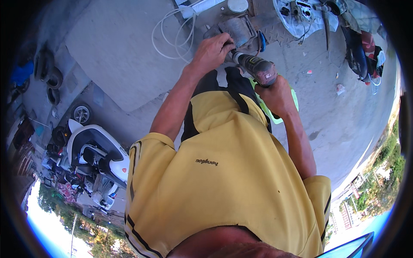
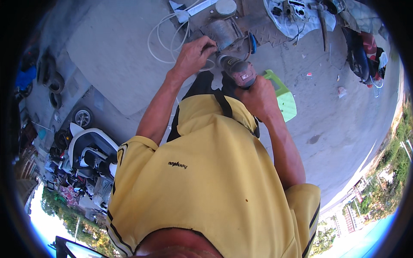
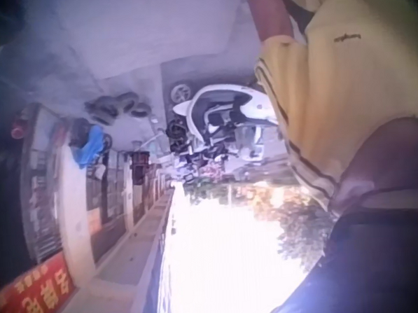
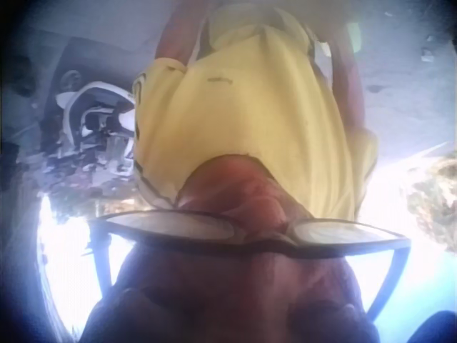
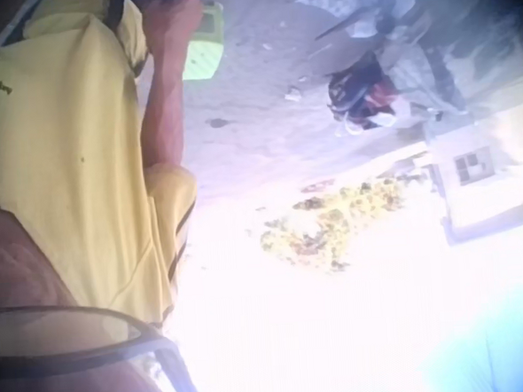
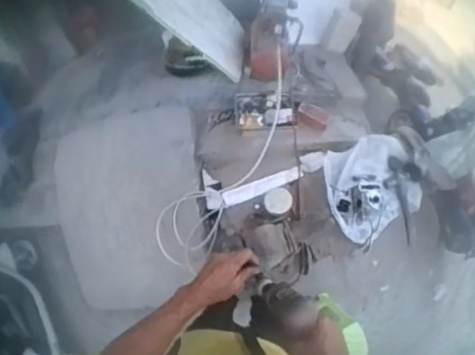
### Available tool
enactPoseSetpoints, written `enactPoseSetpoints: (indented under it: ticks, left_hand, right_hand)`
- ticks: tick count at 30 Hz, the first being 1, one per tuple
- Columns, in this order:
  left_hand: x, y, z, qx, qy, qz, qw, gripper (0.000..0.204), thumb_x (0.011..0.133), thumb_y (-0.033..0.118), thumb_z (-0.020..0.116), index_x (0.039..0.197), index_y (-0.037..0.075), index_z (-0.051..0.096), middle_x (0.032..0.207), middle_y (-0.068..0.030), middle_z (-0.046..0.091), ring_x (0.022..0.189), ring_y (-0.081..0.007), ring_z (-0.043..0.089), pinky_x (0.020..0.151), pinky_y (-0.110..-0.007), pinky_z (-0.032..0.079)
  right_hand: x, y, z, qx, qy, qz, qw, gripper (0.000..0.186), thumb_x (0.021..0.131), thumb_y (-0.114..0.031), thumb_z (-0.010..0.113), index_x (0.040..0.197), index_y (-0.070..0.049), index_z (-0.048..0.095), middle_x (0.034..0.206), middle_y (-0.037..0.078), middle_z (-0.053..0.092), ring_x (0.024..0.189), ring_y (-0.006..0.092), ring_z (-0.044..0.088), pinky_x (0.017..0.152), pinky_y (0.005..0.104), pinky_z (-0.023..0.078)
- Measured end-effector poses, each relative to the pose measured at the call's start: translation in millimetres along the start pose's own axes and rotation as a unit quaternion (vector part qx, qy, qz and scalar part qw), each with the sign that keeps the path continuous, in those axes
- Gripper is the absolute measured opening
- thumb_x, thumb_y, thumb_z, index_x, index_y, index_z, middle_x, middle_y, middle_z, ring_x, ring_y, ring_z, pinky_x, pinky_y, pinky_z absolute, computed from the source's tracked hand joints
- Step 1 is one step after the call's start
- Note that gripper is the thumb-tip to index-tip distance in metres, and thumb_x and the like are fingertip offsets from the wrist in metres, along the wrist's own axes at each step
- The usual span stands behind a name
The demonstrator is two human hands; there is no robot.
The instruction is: The person uses a cordless drill to bore a hole into a metal part clamped in a bench vise. They hold the drill with both hands, apply pressure, and drill into the metal. After drilling, they remove the drill bit and inspect it.
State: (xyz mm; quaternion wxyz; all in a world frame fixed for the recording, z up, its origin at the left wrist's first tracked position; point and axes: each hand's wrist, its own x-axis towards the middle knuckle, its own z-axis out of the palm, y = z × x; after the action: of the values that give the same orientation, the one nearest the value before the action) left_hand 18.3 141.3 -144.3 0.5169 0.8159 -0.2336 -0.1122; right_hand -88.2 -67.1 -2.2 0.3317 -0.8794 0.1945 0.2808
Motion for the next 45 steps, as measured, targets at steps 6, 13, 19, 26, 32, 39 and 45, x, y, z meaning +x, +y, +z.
enactPoseSetpoints:
  ticks: [6, 13, 19, 26, 32, 39, 45]
  left_hand:
    - [-1.2, 2.0, 0.6, 0.003, 0.01, -0.003, 1.0, 0.014, 0.096, 0.013, 0.074, 0.105, 0.003, 0.069, 0.097, -0.0137, 0.076, 0.089, -0.0353, 0.074, 0.077, -0.043, 0.057]
    - [-0.9, -0.2, 1.7, -0.01, 0.02, -0.004, 1.0, 0.015, 0.096, 0.013, 0.075, 0.105, 0.004, 0.068, 0.097, -0.0138, 0.076, 0.09, -0.0359, 0.074, 0.077, -0.043, 0.057]
    - [-2.3, -1.5, 0.9, -0.027, 0.026, -0.004, 0.999, 0.015, 0.095, 0.013, 0.075, 0.104, 0.004, 0.068, 0.097, -0.0145, 0.076, 0.091, -0.0361, 0.074, 0.077, -0.042, 0.058]
    - [-0.6, -6.8, 2.8, -0.026, 0.023, 0.01, 0.999, 0.015, 0.095, 0.013, 0.075, 0.104, 0.004, 0.067, 0.097, -0.015, 0.076, 0.089, -0.0362, 0.074, 0.076, -0.042, 0.058]
    - [-0.8, -5.4, 1.0, -0.035, 0.025, 0.019, 0.999, 0.016, 0.096, 0.016, 0.074, 0.103, 0.004, 0.065, 0.094, -0.0158, 0.074, 0.088, -0.0388, 0.072, 0.075, -0.046, 0.057]
    - [1.3, -2.1, -0.6, -0.039, 0.028, 0.017, 0.999, 0.015, 0.096, 0.016, 0.072, 0.103, 0.005, 0.065, 0.093, -0.0154, 0.075, 0.087, -0.0398, 0.072, 0.074, -0.047, 0.057]
    - [1.2, -4.8, -0.6, -0.044, 0.011, -0.005, 0.999, 0.017, 0.095, 0.015, 0.076, 0.105, 0.004, 0.068, 0.096, -0.0143, 0.075, 0.088, -0.0356, 0.074, 0.075, -0.041, 0.058]
  right_hand:
    - [4.9, -2.8, -5.6, -0.03, -0.014, -0.006, 0.999, 0.022, 0.081, -0.016, 0.073, 0.089, 0.005, 0.069, 0.07, 0.019, 0.066, 0.064, 0.03, 0.063, 0.069, 0.0431, 0.054]
    - [5.8, -9.8, -3.3, -0.052, -0.016, -0.016, 0.998, 0.023, 0.081, -0.015, 0.072, 0.091, 0.006, 0.07, 0.069, 0.017, 0.065, 0.063, 0.0242, 0.064, 0.067, 0.0419, 0.053]
    - [3.4, -7.6, -7.5, -0.007, -0.011, 0.027, 1.0, 0.029, 0.079, -0.017, 0.075, 0.097, 0.005, 0.069, 0.09, 0.028, 0.072, 0.087, 0.047, 0.071, 0.078, 0.0501, 0.056]
    - [1.3, -16.1, -5.8, -0.018, -0.015, 0.032, 0.999, 0.03, 0.079, -0.017, 0.075, 0.098, 0.005, 0.07, 0.09, 0.028, 0.073, 0.087, 0.0465, 0.072, 0.078, 0.0486, 0.056]
    - [1.2, -11.6, -7.6, -0.004, -0.008, 0.047, 0.999, 0.029, 0.079, -0.016, 0.076, 0.098, 0.005, 0.071, 0.086, 0.027, 0.072, 0.082, 0.0463, 0.071, 0.077, 0.0481, 0.056]
    - [3.4, -11.1, -9.3, -0.004, -0.012, 0.038, 0.999, 0.028, 0.079, -0.016, 0.075, 0.096, 0.005, 0.07, 0.084, 0.028, 0.071, 0.081, 0.0481, 0.069, 0.075, 0.0486, 0.054]
    - [7.0, -11.8, -10.4, -0.013, -0.02, 0.027, 0.999, 0.028, 0.079, -0.016, 0.075, 0.095, 0.006, 0.07, 0.084, 0.029, 0.071, 0.081, 0.0483, 0.069, 0.075, 0.0491, 0.055]
